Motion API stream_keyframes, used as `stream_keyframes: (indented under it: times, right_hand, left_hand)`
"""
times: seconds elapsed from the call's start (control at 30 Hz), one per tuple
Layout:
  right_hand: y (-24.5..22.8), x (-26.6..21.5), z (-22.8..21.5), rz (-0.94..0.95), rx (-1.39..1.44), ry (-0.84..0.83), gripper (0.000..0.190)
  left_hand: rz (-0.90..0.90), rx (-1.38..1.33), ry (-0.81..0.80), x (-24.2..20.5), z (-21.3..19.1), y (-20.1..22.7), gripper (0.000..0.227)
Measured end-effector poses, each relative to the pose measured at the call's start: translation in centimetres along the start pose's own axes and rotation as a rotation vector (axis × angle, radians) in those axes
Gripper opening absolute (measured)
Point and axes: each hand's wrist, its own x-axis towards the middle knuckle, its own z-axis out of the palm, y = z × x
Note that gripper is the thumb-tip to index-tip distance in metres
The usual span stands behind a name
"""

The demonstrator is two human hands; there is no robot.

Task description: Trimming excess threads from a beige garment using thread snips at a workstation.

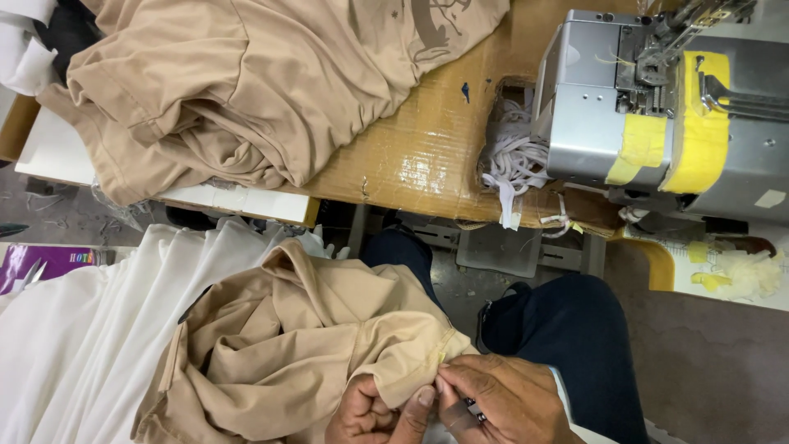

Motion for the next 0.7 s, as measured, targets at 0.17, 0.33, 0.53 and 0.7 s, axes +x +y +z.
stream_keyframes:
  times: [0.17,0.33,0.53,0.7]
  right_hand:
    - [0.4,0.2,0.3,0.014,0.09,0.024,0.014]
    - [0.8,0.1,-0.4,0.047,0.186,-0.036,0.012]
    - [3.1,-1.6,-2.6,0.173,0.015,0.049,0.01]
    - [3.9,-1.3,-5.4,0.33,-0.138,0.144,0.014]
  left_hand:
    - [0.089,-0.263,-0.154,-0.2,0.0,-0.5,0.023]
    - [0.1,-0.324,-0.143,0.1,0.7,-0.1,0.021]
    - [-0.292,-0.016,0.038,1.4,-0.2,3.4,0.03]
    - [-0.392,-0.313,0.068,2.1,-0.6,2.5,0.028]
